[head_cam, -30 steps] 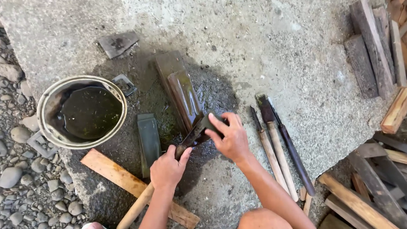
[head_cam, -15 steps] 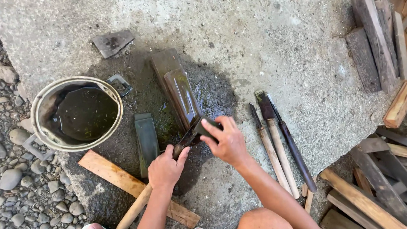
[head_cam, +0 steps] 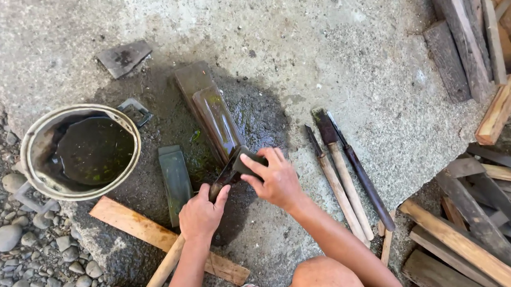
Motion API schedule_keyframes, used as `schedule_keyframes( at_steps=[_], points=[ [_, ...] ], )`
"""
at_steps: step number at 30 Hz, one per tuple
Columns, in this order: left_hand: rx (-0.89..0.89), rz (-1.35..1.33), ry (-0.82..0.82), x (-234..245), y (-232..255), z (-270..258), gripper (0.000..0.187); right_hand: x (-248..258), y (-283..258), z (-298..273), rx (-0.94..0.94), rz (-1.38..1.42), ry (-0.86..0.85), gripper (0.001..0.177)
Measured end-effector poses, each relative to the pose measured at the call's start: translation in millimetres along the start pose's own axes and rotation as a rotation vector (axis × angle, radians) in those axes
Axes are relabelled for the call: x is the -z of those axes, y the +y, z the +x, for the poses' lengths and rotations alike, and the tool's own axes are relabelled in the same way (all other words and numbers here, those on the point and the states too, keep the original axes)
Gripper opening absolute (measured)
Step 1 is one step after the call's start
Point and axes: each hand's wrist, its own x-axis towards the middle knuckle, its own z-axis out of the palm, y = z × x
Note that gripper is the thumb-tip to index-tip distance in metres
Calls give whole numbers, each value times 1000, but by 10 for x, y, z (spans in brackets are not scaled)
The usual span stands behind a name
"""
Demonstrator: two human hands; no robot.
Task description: Sharpening various metal blades and tools using a wet sharpening stone and water.
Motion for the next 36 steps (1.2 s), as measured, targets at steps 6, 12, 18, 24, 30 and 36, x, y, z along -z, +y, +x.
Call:
schedule_keyframes(
  at_steps=[6, 12, 18, 24, 30, 36],
  points=[
    [-24, 16, 70, -89, -32, -20, 59, 23, -36, 6, -57, -35, -6, 49],
    [-31, 61, 87, -132, -59, -93, 59, 74, 8, 91, -57, -43, 55, 50],
    [-44, 11, 117, -45, 3, -101, 57, 100, 56, 178, -64, -95, 68, 46],
    [-36, 36, 119, -108, -37, -84, 59, 129, 50, 201, -24, -99, 63, 45],
    [-30, 28, 117, -74, 11, -61, 58, 89, 80, 104, -37, -56, -28, 47],
    [-49, 13, 142, -77, 19, -40, 57, 93, 46, 25, 22, -39, -39, 45]
  ],
)
